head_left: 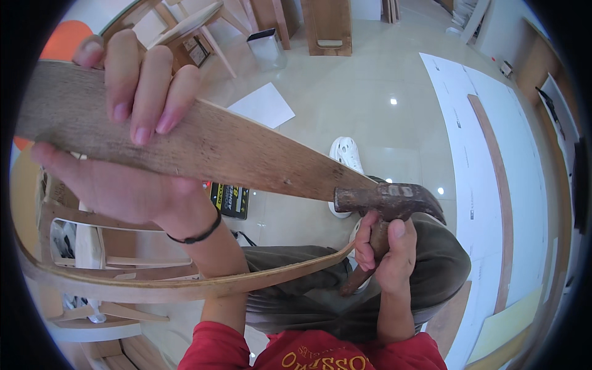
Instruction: The person assembles a wooden frame by hammering nails into joints and using a power drill to drive screws. They handle wooden frame pieces, a hammer, and a drill, working on the floor in a room with other furniture parts.
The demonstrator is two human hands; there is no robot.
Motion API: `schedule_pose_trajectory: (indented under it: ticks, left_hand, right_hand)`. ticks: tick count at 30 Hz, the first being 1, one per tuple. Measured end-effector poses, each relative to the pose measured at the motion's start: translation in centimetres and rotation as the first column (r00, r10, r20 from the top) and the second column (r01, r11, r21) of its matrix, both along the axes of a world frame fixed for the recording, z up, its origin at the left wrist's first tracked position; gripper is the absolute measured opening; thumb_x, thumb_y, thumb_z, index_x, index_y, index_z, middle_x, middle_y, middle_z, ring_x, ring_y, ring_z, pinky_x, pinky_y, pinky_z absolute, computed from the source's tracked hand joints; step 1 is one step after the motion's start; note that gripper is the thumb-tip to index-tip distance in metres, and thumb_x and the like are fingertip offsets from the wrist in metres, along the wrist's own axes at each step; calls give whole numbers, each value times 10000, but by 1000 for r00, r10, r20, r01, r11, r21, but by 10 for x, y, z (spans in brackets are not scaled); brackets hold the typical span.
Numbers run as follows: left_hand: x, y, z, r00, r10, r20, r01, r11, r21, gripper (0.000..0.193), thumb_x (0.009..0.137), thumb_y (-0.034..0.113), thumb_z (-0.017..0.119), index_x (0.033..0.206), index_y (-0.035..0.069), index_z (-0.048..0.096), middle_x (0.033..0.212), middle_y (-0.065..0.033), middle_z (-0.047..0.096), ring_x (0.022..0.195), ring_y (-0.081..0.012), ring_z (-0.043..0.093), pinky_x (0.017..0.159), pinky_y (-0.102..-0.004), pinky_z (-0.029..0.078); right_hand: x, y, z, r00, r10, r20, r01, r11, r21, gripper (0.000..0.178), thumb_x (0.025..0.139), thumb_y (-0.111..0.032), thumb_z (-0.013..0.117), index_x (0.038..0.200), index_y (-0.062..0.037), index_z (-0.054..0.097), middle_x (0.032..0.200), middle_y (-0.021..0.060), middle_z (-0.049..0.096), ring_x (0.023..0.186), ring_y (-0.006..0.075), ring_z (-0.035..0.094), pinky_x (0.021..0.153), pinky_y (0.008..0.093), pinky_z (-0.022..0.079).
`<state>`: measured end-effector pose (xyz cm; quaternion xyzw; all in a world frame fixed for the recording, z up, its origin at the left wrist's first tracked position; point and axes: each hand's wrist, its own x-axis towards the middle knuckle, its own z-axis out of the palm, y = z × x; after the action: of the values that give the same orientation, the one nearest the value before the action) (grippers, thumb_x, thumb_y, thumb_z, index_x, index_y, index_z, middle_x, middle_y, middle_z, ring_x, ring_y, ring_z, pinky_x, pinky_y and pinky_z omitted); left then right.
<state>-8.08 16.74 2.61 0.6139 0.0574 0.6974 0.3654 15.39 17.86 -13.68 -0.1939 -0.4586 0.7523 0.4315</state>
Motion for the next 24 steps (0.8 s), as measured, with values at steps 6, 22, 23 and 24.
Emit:
schedule_pose_trajectory:
  ticks: [6, 22, 23, 24]
  left_hand:
    - [-15, -9, -7, 999, 6, -45, -5, 1000, 24, 525, 875, 545, 399, 1014, 39, 420, 729, -16, 380, 562, -105, 416, 549, -245, 389]
    - [-22, -3, -15, 995, -46, -88, 56, 992, 113, 777, 851, 716, 426, 1144, -4, 438, 741, -8, 392, 572, -96, 406, 564, -243, 377]
    - [-23, -3, -15, 996, -50, -80, 59, 992, 115, 776, 852, 714, 429, 1145, -4, 438, 741, -7, 391, 572, -96, 405, 564, -243, 377]
    - [-22, -3, -15, 996, -51, -76, 59, 992, 111, 771, 854, 709, 432, 1146, -5, 438, 740, -7, 390, 572, -96, 405, 564, -243, 376]
  right_hand:
    - [-28, 0, 24, 997, 74, 12, -74, 997, 9, 430, 991, -420, 404, 1017, 6, 457, 576, 37, 447, 456, 69, 375, 414, 216, 318]
    - [-40, -41, 5, 927, -372, -42, 361, 857, 367, 560, 952, -499, 459, 1156, 22, 445, 595, 64, 471, 489, 129, 475, 459, 252, 401]
    - [-35, -45, -7, 939, -344, 0, 307, 836, 456, 573, 956, -500, 450, 1168, 32, 444, 625, 62, 495, 498, 135, 487, 473, 254, 408]
    - [-33, -46, -17, 946, -322, 43, 251, 808, 533, 586, 959, -502, 441, 1180, 42, 444, 654, 61, 520, 506, 140, 499, 488, 256, 415]
